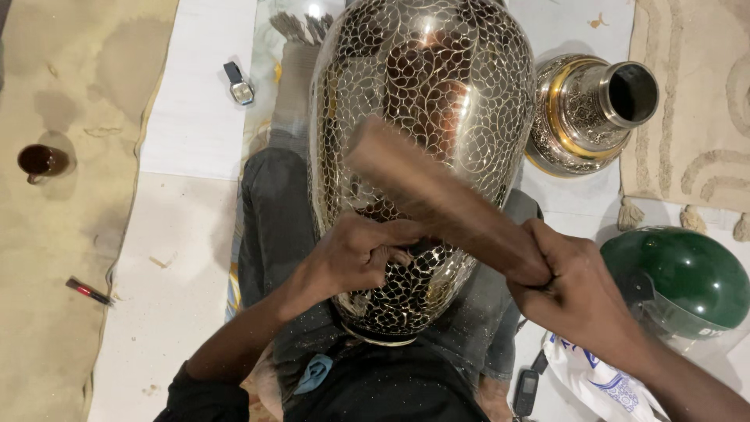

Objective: The person sits on the floor with a large engraved brass vase held between their legs and decorates its surface by hand. They hold a small punch against the metal with one hand and strike it with a wooden mallet in the other, working pattern sections across the vase body.

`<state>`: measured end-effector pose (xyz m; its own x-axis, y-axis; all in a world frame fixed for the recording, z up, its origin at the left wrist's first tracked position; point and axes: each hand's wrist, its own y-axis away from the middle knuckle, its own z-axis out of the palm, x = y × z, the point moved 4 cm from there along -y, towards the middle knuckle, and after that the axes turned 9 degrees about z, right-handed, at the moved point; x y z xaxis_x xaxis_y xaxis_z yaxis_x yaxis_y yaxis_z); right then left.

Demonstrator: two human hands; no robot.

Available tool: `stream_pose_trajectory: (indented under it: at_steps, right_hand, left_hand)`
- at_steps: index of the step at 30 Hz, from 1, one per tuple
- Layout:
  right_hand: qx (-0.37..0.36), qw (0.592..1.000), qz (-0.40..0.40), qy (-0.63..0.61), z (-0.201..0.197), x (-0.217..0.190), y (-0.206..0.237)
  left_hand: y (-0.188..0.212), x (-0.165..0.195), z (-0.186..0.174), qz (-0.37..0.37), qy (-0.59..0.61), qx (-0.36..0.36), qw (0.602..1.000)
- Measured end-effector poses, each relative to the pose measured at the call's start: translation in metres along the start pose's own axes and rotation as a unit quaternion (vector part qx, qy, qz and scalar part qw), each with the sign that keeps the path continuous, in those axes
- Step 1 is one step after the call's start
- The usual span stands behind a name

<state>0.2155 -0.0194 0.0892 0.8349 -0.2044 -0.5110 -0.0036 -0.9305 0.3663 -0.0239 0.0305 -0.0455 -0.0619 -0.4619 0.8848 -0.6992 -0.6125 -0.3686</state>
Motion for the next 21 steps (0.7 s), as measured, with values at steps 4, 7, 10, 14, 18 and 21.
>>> stream_pose_trajectory:
  at_steps: [4,7,10,14,18,21]
  right_hand:
    - [0.022,0.997,-0.017,-0.074,0.001,-0.008,-0.001]
    - [0.020,0.999,-0.007,0.037,0.002,-0.004,-0.001]
    - [0.006,1.000,0.013,0.013,-0.001,0.004,-0.001]
    - [0.003,0.999,-0.028,0.040,0.002,-0.001,-0.002]
    - [0.044,0.997,-0.009,-0.060,-0.001,-0.007,-0.001]
    - [0.029,0.996,-0.057,0.061,0.000,-0.006,0.000]
  left_hand:
    - [0.001,0.002,-0.002,0.052,0.003,0.041,0.998]
    - [0.002,0.002,-0.001,0.037,0.027,0.041,0.998]
    - [0.001,0.002,-0.001,0.018,0.034,0.035,0.999]
    - [-0.004,0.005,-0.001,0.019,-0.002,0.026,0.999]
    - [-0.003,0.010,-0.005,0.031,0.024,0.057,0.998]
    - [-0.004,0.012,-0.003,0.065,-0.019,0.044,0.997]
